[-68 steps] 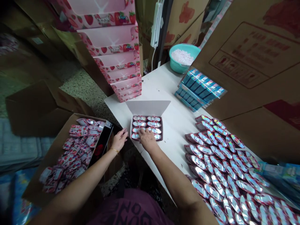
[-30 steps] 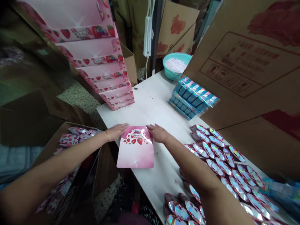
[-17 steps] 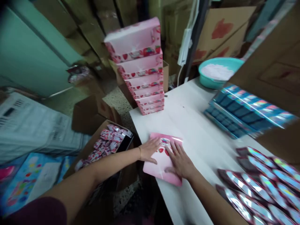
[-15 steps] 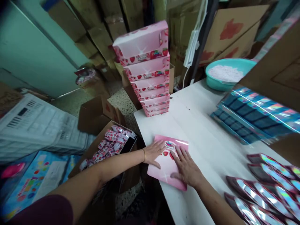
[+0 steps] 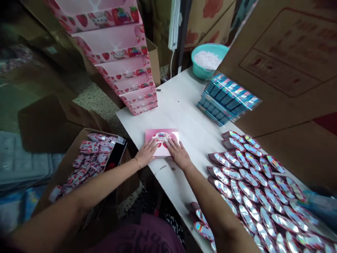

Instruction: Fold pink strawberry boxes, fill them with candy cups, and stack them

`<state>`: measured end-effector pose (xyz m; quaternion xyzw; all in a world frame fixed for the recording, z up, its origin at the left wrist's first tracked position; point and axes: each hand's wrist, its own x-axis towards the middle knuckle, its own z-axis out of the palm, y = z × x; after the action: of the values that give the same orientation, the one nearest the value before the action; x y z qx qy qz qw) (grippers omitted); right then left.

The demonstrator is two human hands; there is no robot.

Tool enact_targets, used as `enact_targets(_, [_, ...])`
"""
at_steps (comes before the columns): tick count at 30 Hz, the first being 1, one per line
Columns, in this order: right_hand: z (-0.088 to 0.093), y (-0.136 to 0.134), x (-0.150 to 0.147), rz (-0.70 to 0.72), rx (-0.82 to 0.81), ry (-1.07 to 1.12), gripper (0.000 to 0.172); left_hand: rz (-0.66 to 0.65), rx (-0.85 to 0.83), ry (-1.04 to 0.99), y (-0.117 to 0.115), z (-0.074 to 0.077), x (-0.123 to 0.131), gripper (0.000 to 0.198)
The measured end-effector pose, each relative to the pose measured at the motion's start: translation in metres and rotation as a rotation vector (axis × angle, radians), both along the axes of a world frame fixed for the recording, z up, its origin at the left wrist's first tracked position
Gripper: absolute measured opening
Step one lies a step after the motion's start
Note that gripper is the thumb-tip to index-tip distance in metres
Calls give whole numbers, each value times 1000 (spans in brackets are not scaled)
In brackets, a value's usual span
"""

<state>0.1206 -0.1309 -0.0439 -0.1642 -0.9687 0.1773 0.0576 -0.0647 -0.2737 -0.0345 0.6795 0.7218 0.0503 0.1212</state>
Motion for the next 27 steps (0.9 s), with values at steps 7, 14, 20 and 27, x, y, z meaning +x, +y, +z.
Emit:
enact_targets(7, [11, -8, 40, -489, -808, 90, 34, 636, 47, -580, -46, 4, -15, 48])
enact_targets(14, [28, 10, 20, -461, -696, 175, 21, 545, 164, -645, -27, 18, -31, 20])
enact_targets(20, [18, 5, 20, -453, -478, 260, 18, 539, 246, -468, -25, 16, -29, 22])
enact_targets(27, [3, -2, 29, -435, -351, 266, 22, 447, 283, -376, -33, 3, -24, 26])
